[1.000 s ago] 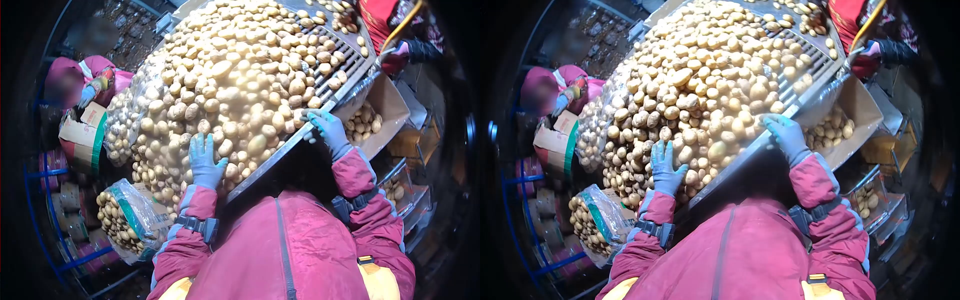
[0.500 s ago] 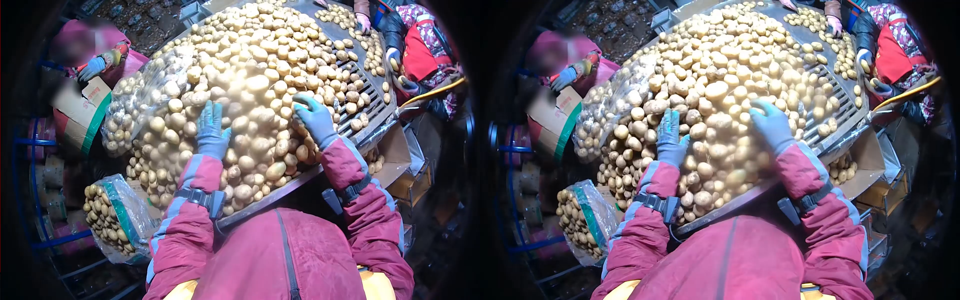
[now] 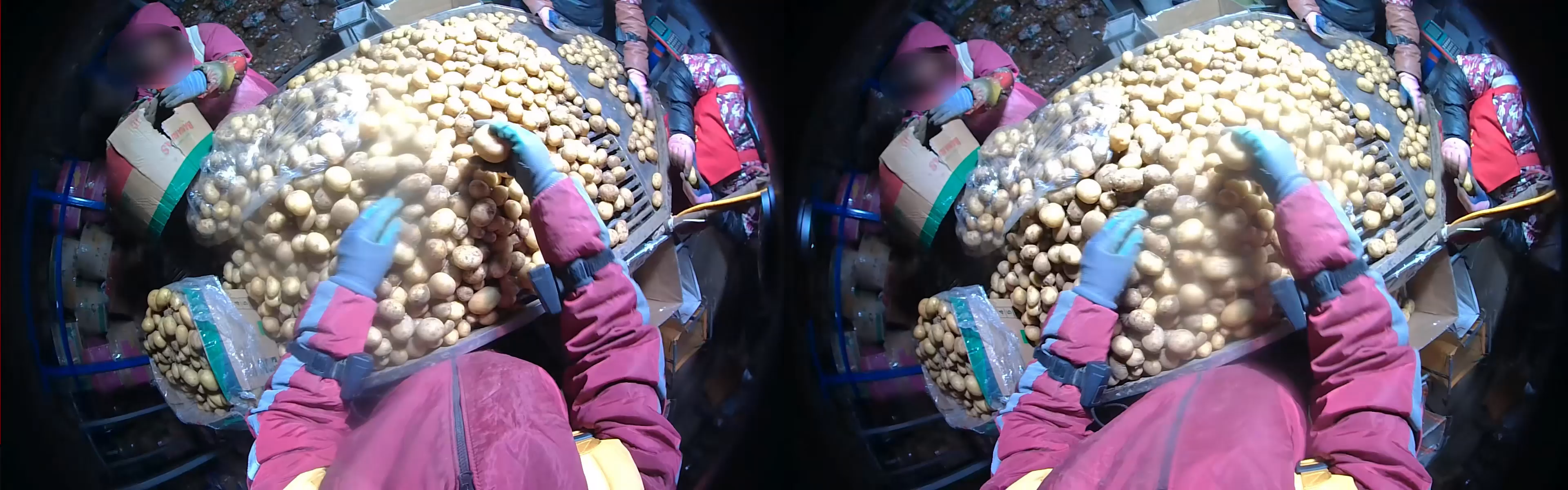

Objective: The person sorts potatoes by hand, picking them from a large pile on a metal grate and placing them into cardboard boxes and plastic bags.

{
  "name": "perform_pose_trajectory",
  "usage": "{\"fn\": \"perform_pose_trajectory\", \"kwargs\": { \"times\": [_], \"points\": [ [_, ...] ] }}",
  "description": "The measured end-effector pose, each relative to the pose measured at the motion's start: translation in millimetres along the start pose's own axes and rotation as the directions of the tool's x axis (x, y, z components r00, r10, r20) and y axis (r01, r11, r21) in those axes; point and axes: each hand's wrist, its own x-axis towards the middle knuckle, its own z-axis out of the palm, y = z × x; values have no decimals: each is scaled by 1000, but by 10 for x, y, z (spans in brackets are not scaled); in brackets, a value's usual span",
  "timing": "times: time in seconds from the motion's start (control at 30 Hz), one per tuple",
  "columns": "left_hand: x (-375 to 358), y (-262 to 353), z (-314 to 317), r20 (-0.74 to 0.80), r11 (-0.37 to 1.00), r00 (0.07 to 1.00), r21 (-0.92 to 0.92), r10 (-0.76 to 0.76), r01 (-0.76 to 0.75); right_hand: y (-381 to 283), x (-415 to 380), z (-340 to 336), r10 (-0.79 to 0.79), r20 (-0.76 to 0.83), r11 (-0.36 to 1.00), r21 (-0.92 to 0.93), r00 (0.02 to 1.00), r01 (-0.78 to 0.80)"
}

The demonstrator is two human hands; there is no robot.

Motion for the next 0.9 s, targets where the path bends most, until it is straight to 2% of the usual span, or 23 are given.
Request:
{"fn": "perform_pose_trajectory", "kwargs": {
  "times": [0.03,0.07,0.1,0.13,0.17,0.2,0.23,0.3,0.33,0.37,0.43,0.47,0.5,0.53,0.57,0.6,0.63,0.7,0.77,0.87,0.9],
  "points": [
    [42,139,-33,-116,1000,993,-24,8,-11,-122,-184,-24,251,25,871,431,968,-237],
    [113,117,-80,-135,999,990,-3,47,-48,-123,-340,-87,226,122,795,550,967,-255],
    [208,83,-126,-149,996,985,17,90,-89,-92,-460,-138,314,124,737,594,941,-324],
    [291,99,-111,-151,997,986,-27,65,-69,33,-540,-254,287,219,695,622,932,-361],
    [370,173,-69,-151,996,988,-69,42,-53,-2,-658,-291,249,310,653,646,918,-395],
    [424,311,2,-142,991,990,-129,19,-37,-17,-798,-287,223,320,642,663,921,-386],
    [480,308,109,-111,989,990,-113,87,-100,-274,-975,-96,284,92,673,690,955,-266],
    [475,517,388,-47,973,991,-190,121,-128,-268,-1237,-209,337,117,683,653,934,-328],
    [480,539,542,-14,976,980,-94,197,-197,-360,-1372,-190,373,174,662,638,912,-392],
    [404,782,658,54,963,992,-253,112,-95,-423,-1538,-167,445,20,739,557,895,-380],
    [275,940,959,98,945,983,-304,154,-118,-298,-1728,-263,456,114,689,583,883,-431],
    [261,970,1059,155,947,943,-182,293,-265,-183,-1846,-388,419,201,679,578,886,-452],
    [194,1060,1155,190,939,940,-251,285,-234,-5,-1963,-518,378,285,671,572,881,-473],
    [141,1109,1241,247,936,932,-297,264,-187,301,-2024,-495,398,100,726,573,912,-380],
    [102,1142,1313,306,932,920,-336,244,-136,85,-2256,-469,503,63,650,630,862,-425],
    [71,1211,1343,331,934,893,-290,304,-210,180,-2425,-527,490,25,667,632,871,-393],
    [22,1210,1400,356,934,887,-302,294,-189,274,-2583,-585,475,-7,684,632,880,-364],
    [-75,1265,1439,417,951,869,-260,266,-166,427,-3016,-834,550,-43,732,505,834,-457],
    [-209,1179,1497,419,959,878,-252,231,-133,326,-3380,-936,438,-71,866,299,896,-400],
    [-349,1126,1527,443,963,872,-250,206,-101,651,-3840,-1165,431,-23,610,744,902,-272],
    [-397,1152,1512,455,975,870,-194,188,-109,698,-3956,-1220,389,-73,629,749,918,-207]
  ]
}}
